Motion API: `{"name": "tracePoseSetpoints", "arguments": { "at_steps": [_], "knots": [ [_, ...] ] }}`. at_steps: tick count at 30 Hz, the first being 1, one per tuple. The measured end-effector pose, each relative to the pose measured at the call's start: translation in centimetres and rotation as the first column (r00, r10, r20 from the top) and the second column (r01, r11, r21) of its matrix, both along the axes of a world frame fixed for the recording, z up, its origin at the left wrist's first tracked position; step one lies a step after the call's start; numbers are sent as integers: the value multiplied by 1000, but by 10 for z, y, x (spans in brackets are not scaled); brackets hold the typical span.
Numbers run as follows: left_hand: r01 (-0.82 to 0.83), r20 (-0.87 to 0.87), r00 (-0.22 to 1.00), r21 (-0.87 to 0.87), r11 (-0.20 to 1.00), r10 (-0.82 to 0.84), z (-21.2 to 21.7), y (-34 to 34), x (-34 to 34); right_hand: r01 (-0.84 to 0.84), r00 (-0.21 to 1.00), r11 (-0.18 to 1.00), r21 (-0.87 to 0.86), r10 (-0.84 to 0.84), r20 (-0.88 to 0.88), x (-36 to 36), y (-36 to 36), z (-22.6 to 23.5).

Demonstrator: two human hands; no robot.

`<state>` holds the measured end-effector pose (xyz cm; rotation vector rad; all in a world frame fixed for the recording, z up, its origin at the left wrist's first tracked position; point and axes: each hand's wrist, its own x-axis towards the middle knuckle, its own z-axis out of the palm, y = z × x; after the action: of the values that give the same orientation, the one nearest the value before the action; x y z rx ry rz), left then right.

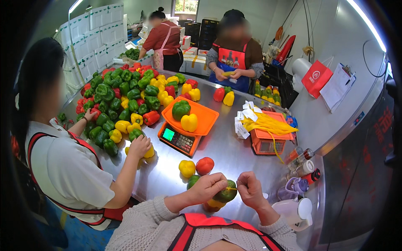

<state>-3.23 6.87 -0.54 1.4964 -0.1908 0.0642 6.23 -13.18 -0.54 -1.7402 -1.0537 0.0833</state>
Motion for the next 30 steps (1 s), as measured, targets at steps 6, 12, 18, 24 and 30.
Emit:
{"name": "tracePoseSetpoints", "arguments": {
  "at_steps": [6, 12, 18, 24, 30],
  "knots": [
    [-113, 165, 977, -139, 984, 135, 2, 1, 9, 60, 998, 993, -101, -60, 3, -10, 8, 17],
    [-208, 480, 876, 302, 930, 40, 24, -8, 13, 64, 986, 998, -20, -60, 154, -12, 12, 1],
    [-215, 491, 871, 392, 895, -6, -6, 1, 17, 101, 987, 990, 100, -88, -132, -17, 12, 1],
    [-180, 451, 892, 346, 921, 5, -5, 2, 17, 110, 943, 968, 226, -30, -332, -18, 13, -9],
    [-19, 278, 960, 184, 983, -34, -14, -4, 16, 138, 825, 880, 454, 152, -544, -5, 16, -21]
  ]
}}
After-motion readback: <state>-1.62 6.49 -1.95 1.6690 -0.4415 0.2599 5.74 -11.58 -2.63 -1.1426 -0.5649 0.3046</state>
